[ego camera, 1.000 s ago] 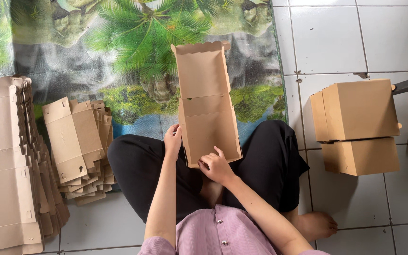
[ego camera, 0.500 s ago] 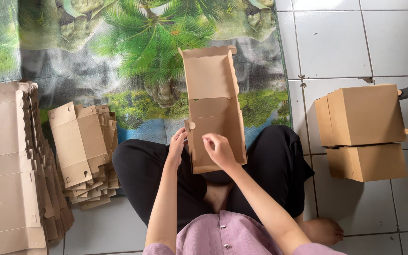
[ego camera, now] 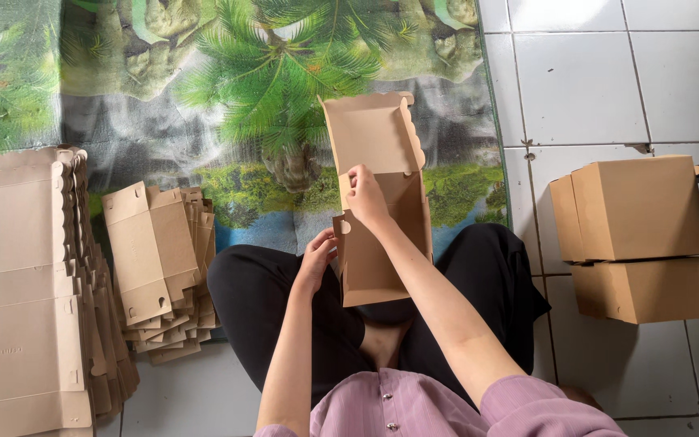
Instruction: The person sits on the floor and assembles a flat-packed cardboard box by hand. They fold the side flaps, tuck the tabs into slots, and secure the box structure.
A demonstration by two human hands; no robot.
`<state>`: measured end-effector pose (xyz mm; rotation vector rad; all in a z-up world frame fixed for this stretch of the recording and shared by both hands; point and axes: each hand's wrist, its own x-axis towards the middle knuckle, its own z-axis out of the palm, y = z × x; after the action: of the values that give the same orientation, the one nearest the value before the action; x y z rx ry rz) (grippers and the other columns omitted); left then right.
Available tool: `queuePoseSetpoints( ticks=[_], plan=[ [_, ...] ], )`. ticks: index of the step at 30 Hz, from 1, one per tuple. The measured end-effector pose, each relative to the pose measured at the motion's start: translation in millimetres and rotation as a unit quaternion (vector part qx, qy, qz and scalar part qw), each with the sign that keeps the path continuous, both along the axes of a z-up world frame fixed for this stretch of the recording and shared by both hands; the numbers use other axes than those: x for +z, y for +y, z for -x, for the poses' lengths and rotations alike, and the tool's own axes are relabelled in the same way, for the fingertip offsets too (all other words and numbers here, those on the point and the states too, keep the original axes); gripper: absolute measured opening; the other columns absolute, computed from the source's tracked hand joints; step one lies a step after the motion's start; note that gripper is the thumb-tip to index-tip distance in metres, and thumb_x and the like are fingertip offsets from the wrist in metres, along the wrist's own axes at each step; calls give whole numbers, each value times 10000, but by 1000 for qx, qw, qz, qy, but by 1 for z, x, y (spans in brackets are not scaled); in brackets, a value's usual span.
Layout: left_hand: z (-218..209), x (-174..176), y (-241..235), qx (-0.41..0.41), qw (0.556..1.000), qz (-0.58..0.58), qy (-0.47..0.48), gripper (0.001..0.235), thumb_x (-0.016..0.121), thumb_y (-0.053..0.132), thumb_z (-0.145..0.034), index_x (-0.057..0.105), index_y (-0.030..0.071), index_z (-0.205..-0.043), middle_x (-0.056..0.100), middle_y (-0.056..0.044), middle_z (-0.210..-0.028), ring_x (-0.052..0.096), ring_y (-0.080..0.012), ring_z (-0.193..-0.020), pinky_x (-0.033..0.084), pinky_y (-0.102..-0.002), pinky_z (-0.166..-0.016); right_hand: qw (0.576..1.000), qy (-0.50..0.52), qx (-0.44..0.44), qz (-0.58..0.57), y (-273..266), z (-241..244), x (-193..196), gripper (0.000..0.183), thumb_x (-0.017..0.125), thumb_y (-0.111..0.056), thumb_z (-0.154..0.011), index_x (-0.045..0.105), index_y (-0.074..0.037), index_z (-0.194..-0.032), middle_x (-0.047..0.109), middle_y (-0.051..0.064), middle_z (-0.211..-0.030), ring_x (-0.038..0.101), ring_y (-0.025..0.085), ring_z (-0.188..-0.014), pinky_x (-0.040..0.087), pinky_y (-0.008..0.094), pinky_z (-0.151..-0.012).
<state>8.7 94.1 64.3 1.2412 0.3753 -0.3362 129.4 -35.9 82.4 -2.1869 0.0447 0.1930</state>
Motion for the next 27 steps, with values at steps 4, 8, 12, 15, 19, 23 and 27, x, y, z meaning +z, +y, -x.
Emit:
queuePoseSetpoints(
  ticks=[4, 8, 12, 15, 19, 23, 27],
  plan=[
    [1, -2, 0, 6, 1000, 17, 14, 230, 626, 186, -833, 693, 175, -1053, 623, 17, -1025, 518, -121, -1016, 437, -340, -941, 1000, -3, -18, 0, -13, -8, -12, 498, 568, 5, -783, 407, -57, -1250, 585, 246, -1064, 602, 445, -1026, 504, 523, -871],
    [1, -17, 3, 29, 999, 19, 4, 173, 650, 236, -857, 679, 162, -1010, 626, 28, -983, 517, -113, -983, 437, -317, -905, 999, -1, -40, 5, -21, -22, -50, 261, 672, -148, -785, 652, -192, -1041, 666, 57, -831, 685, 231, -803, 556, 341, -693],
    [-2, -21, 1, 22, 999, -26, -6, 167, 714, 277, -868, 657, 138, -941, 595, 27, -886, 530, -100, -886, 453, -284, -861, 998, -5, -42, -47, -11, -5, -39, 127, 685, -241, -810, 716, -213, -930, 689, 42, -763, 673, 195, -754, 538, 316, -648],
    [-3, -16, -1, 32, 999, -40, 4, 187, 730, 293, -864, 622, 142, -887, 563, 49, -813, 523, -75, -805, 456, -242, -774, 998, 10, -36, -48, -11, 7, -50, 108, 670, -235, -820, 699, -178, -908, 694, 49, -781, 668, 201, -752, 531, 321, -645],
    [-9, -59, 4, 43, 997, -60, 7, 171, 645, 292, -925, 593, 140, -867, 534, 39, -775, 513, -71, -773, 433, -219, -718, 998, 5, -15, -56, -9, 30, -38, 87, 664, -190, -815, 689, -167, -895, 688, 64, -814, 665, 198, -766, 528, 316, -676],
    [-12, -71, 4, 66, 995, -80, 9, 144, 598, 268, -942, 584, 144, -869, 522, 40, -751, 499, -69, -726, 419, -201, -667, 999, -10, 22, -47, -8, 51, -39, 85, 702, -179, -782, 687, -160, -864, 658, 59, -810, 660, 219, -803, 528, 320, -704],
    [-13, -21, -2, 77, 992, -98, 13, 130, 582, 257, -946, 625, 161, -870, 517, 49, -764, 476, -62, -736, 423, -193, -674, 998, 13, 24, -53, -7, 65, -45, 89, 695, -156, -780, 689, -138, -867, 645, 59, -803, 654, 210, -784, 525, 314, -693]
  ],
)
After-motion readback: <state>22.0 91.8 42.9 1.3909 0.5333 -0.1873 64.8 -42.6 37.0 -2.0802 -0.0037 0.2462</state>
